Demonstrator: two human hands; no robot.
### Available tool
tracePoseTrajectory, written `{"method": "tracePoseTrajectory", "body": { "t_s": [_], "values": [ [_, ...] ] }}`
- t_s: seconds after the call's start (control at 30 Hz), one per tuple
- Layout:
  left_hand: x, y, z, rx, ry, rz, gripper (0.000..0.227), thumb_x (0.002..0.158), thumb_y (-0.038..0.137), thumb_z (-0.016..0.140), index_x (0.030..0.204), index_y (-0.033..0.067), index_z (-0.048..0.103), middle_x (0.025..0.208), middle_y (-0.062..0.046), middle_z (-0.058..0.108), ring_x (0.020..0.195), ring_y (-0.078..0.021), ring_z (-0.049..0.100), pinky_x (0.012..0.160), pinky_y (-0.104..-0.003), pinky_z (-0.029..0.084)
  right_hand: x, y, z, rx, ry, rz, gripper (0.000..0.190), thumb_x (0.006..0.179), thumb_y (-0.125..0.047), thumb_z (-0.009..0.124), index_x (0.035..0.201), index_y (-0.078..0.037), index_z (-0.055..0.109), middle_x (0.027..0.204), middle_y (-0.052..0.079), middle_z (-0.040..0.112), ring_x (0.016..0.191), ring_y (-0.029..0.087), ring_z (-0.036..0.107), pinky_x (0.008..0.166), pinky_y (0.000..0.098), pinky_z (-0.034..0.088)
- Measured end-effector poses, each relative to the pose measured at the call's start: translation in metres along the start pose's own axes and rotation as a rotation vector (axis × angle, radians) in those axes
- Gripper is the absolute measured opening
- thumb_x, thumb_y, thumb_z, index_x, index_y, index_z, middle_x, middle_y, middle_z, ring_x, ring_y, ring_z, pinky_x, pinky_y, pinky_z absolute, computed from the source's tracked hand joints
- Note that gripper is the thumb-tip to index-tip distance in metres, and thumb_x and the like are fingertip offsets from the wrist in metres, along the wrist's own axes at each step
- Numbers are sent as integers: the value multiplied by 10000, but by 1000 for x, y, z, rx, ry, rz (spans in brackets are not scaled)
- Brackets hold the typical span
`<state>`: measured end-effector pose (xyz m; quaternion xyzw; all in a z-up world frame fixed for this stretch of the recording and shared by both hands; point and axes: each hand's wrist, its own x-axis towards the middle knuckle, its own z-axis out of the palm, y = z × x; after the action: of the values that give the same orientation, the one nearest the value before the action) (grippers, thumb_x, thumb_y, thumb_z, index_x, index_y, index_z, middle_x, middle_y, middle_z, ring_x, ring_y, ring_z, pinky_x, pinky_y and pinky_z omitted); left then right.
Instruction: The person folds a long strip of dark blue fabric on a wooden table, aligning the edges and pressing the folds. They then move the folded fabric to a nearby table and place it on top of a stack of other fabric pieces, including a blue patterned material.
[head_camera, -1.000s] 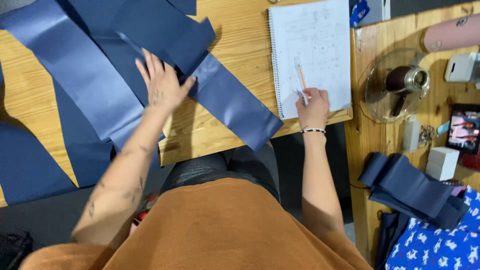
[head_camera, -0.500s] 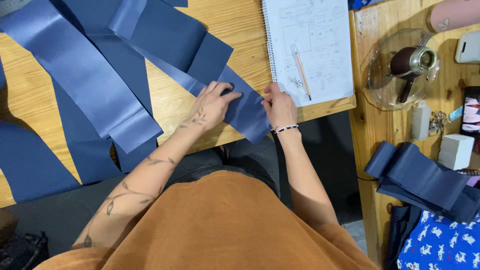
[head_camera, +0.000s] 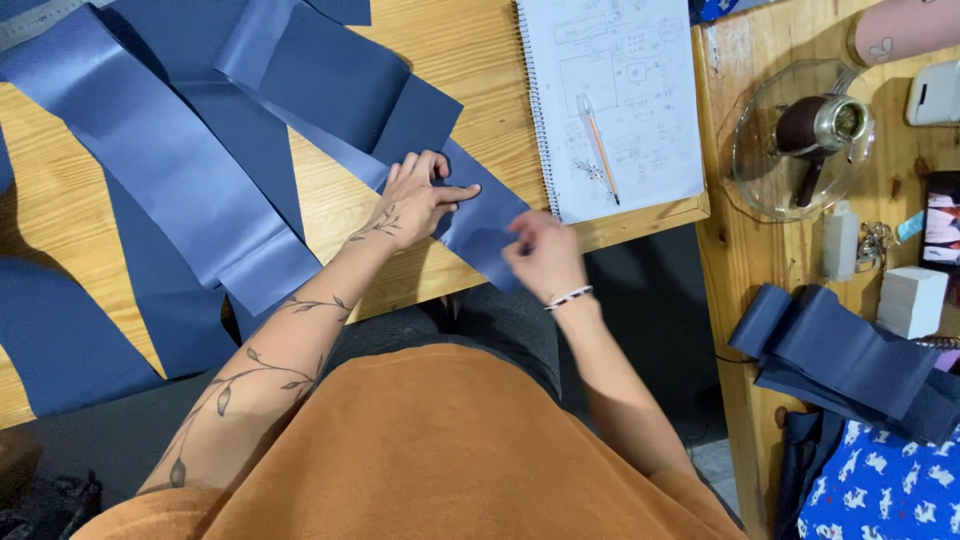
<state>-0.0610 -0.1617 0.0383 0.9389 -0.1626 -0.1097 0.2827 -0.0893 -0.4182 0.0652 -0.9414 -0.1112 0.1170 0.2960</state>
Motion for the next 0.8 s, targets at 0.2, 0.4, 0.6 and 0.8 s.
{"method": "tracePoseTrajectory", "body": {
  "t_s": [0.2,0.4,0.6,0.8],
  "values": [
    [4,-17,13,-83,-32,11,384,933,298,734,1285,448,700,1140,21,386,1106,-215,433,918,-387,349,-14,-25,87,119,20,-159,88,772,-207,767,849,-231,732,930,-23,704,835,221,729,797,354,601],
    [3,-19,16,-66,-14,17,374,928,312,734,1276,447,706,1150,21,398,1104,-212,441,922,-386,363,-8,-29,90,33,-133,-31,301,910,-210,690,1190,-299,629,878,-14,700,889,270,738,812,412,620],
    [4,-15,10,-47,-33,30,413,911,292,743,1288,454,704,1159,-9,425,1110,-240,460,919,-405,369,-1,-52,61,63,-331,43,478,978,-120,575,1381,-233,344,1026,131,700,1029,393,707,924,492,569],
    [5,-16,8,-36,-77,11,421,931,322,721,1315,488,674,1166,13,412,1138,-230,450,939,-397,362,-9,-52,55,102,-322,-20,420,1017,-113,502,1401,-178,343,1033,133,639,1078,368,657,971,465,539]
  ]
}}
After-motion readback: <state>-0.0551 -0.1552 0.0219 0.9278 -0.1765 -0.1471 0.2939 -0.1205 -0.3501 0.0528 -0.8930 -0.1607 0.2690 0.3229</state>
